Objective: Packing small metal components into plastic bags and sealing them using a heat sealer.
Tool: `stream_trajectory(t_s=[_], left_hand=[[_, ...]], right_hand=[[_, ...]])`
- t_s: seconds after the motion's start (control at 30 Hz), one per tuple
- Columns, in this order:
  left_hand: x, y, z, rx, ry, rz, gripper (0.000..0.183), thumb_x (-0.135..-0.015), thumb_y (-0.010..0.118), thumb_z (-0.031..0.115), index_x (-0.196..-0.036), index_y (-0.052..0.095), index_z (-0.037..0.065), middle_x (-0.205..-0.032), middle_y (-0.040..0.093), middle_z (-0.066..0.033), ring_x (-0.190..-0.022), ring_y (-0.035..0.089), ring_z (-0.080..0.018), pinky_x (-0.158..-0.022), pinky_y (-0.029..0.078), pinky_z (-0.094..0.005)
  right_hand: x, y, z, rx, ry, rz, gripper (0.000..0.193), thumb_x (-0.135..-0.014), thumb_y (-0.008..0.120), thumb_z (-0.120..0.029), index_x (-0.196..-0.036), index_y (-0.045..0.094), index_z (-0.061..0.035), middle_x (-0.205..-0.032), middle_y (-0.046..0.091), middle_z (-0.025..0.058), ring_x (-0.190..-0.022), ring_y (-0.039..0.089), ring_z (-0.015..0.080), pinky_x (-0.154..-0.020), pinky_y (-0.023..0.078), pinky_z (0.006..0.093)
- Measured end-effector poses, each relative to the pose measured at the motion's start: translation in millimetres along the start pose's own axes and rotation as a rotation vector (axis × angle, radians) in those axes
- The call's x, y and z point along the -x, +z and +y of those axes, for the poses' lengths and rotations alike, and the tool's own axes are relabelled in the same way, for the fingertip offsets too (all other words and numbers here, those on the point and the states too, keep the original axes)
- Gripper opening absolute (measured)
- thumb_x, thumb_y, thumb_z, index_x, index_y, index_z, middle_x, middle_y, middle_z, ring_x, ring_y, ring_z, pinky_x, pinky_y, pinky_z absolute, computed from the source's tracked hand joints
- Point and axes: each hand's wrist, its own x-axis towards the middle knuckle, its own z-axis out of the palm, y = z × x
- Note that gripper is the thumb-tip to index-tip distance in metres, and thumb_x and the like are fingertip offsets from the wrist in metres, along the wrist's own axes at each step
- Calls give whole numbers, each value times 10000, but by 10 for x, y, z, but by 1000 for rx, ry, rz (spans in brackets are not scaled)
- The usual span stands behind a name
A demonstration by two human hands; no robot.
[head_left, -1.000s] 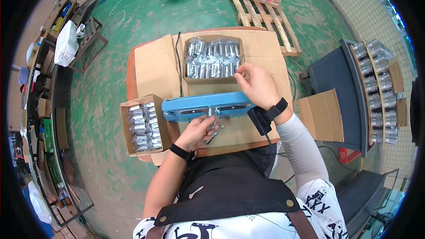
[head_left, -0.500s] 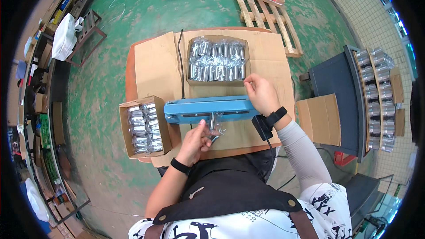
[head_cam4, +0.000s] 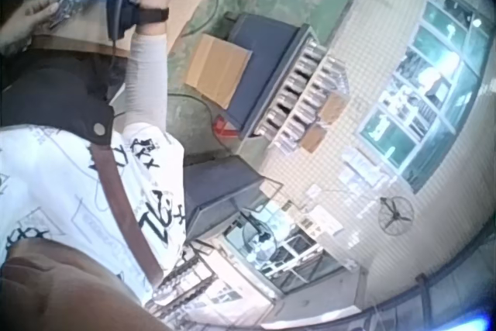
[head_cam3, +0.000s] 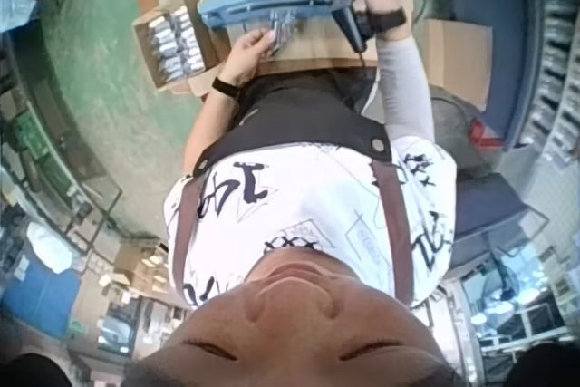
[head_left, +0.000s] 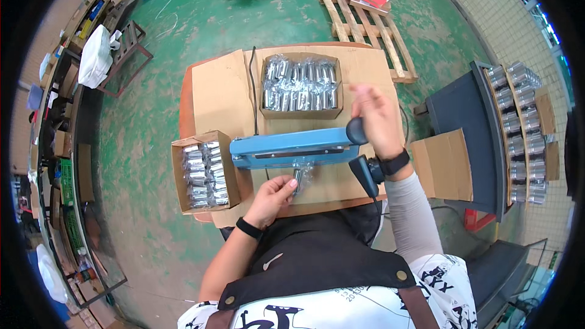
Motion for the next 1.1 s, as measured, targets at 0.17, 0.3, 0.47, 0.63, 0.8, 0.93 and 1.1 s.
stream_trajectory(t_s=[0.17,0.3,0.47,0.63,0.8,0.93,1.1], left_hand=[[309,134,70,-1,129,-70,262,-970,621,220,-1152,611,31,-909,586,56,-744,474,-27,-682,413,-185],[385,248,126,-16,150,-129,235,-976,611,186,-1152,610,31,-928,585,50,-788,490,-39,-713,429,-199],[267,334,0,-146,223,-177,268,-961,632,223,-1116,628,4,-939,624,-7,-763,541,-107,-726,459,-244],[75,124,-141,-1202,536,416,350,-841,731,263,-1031,644,-17,-965,613,-170,-867,620,-324,-787,502,-390],[-119,8,-315,-1360,594,348,298,-811,751,175,-993,608,-12,-965,626,-149,-880,633,-307,-768,519,-389],[-66,34,-412,-755,382,188,235,-872,715,118,-1015,573,-3,-951,643,-89,-861,652,-185,-737,531,-309],[197,291,-145,-727,445,179,203,-906,687,87,-1019,539,9,-926,628,-47,-844,625,-107,-740,522,-246]], right_hand=[[532,-224,306,-716,333,237,267,-1021,446,-319,-887,531,-104,-656,496,3,-543,424,92,-487,329,246],[993,-24,66,-307,512,-382,196,-979,570,-203,-1064,666,-54,-897,641,14,-784,585,104,-675,478,247],[1171,276,393,-540,272,-521,253,-977,586,-213,-1129,645,-20,-1007,664,44,-950,618,148,-860,511,328],[1212,-75,749,-958,660,-232,200,-944,619,-144,-1084,612,0,-886,651,99,-824,647,205,-788,551,387],[1282,12,824,-630,632,-261,280,-869,722,-111,-1088,603,16,-827,622,46,-615,592,138,-564,514,292],[1319,215,713,-420,688,-279,452,-812,798,-168,-1150,588,47,-836,615,19,-576,516,61,-485,423,212],[1258,356,456,-432,625,-382,368,-854,764,-210,-1110,641,23,-844,636,11,-600,523,41,-474,407,189]])
